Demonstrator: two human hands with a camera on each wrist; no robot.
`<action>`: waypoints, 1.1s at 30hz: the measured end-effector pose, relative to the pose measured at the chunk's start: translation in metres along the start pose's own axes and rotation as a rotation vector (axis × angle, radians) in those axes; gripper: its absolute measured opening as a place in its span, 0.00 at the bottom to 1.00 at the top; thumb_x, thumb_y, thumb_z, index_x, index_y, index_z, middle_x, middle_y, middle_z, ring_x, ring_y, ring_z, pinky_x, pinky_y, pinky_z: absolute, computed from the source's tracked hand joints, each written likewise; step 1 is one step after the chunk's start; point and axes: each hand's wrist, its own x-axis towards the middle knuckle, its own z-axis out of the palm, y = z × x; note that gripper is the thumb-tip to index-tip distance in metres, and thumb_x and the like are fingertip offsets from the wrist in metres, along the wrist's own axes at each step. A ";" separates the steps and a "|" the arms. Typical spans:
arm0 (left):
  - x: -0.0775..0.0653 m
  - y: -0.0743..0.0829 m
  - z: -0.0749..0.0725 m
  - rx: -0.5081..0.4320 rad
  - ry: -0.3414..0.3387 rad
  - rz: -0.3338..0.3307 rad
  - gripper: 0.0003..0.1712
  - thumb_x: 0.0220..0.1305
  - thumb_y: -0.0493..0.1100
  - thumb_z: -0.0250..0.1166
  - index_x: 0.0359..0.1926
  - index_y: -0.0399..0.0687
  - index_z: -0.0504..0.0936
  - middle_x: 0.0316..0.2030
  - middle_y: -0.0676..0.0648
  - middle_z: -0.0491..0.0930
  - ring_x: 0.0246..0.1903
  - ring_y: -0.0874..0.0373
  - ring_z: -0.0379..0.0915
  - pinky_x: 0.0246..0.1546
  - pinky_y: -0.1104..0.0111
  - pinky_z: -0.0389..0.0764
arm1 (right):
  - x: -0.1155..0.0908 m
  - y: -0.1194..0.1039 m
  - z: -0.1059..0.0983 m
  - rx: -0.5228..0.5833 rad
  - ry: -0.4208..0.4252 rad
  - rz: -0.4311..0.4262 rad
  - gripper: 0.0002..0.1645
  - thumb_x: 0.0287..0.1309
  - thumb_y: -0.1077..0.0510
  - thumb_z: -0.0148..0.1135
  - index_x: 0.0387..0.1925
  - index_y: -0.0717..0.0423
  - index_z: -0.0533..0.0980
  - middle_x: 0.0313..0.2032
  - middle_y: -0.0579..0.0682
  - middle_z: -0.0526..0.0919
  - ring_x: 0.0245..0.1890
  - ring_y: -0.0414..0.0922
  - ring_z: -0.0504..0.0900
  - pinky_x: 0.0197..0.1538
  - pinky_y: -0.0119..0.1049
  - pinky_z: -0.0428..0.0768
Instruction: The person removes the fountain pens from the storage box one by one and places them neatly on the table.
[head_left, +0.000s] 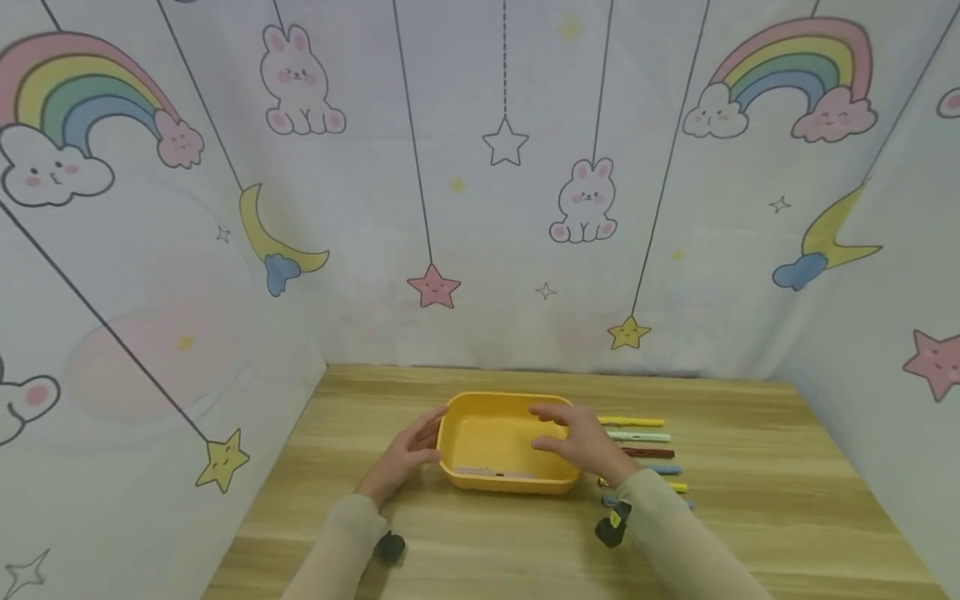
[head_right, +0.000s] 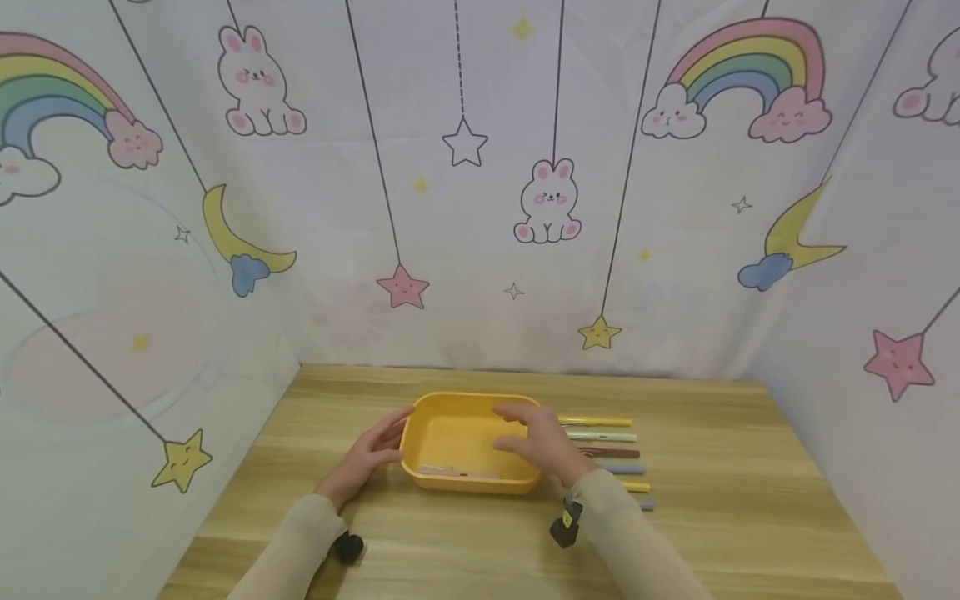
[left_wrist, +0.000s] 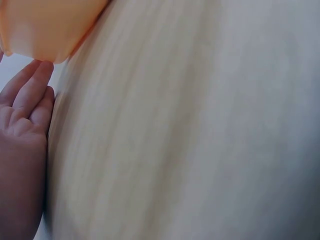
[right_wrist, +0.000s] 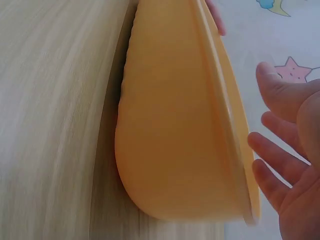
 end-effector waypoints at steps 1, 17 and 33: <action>-0.001 0.000 0.000 -0.002 -0.001 -0.005 0.43 0.72 0.35 0.65 0.83 0.55 0.59 0.80 0.38 0.59 0.77 0.38 0.59 0.75 0.47 0.62 | 0.002 -0.001 0.002 0.004 -0.025 0.004 0.33 0.64 0.54 0.74 0.68 0.61 0.77 0.63 0.57 0.84 0.60 0.58 0.83 0.64 0.57 0.80; -0.002 -0.004 0.000 -0.019 -0.014 0.018 0.43 0.72 0.36 0.65 0.82 0.53 0.59 0.79 0.38 0.60 0.76 0.38 0.60 0.74 0.46 0.62 | 0.024 -0.014 0.029 0.093 -0.248 0.072 0.25 0.57 0.64 0.78 0.56 0.66 0.84 0.51 0.59 0.89 0.46 0.52 0.90 0.50 0.45 0.89; -0.001 -0.001 0.000 -0.006 -0.008 0.014 0.42 0.72 0.35 0.64 0.82 0.54 0.59 0.79 0.38 0.60 0.76 0.39 0.61 0.74 0.46 0.63 | 0.032 -0.008 0.046 0.021 -0.349 0.017 0.14 0.53 0.74 0.75 0.43 0.64 0.87 0.36 0.50 0.90 0.36 0.41 0.87 0.42 0.32 0.86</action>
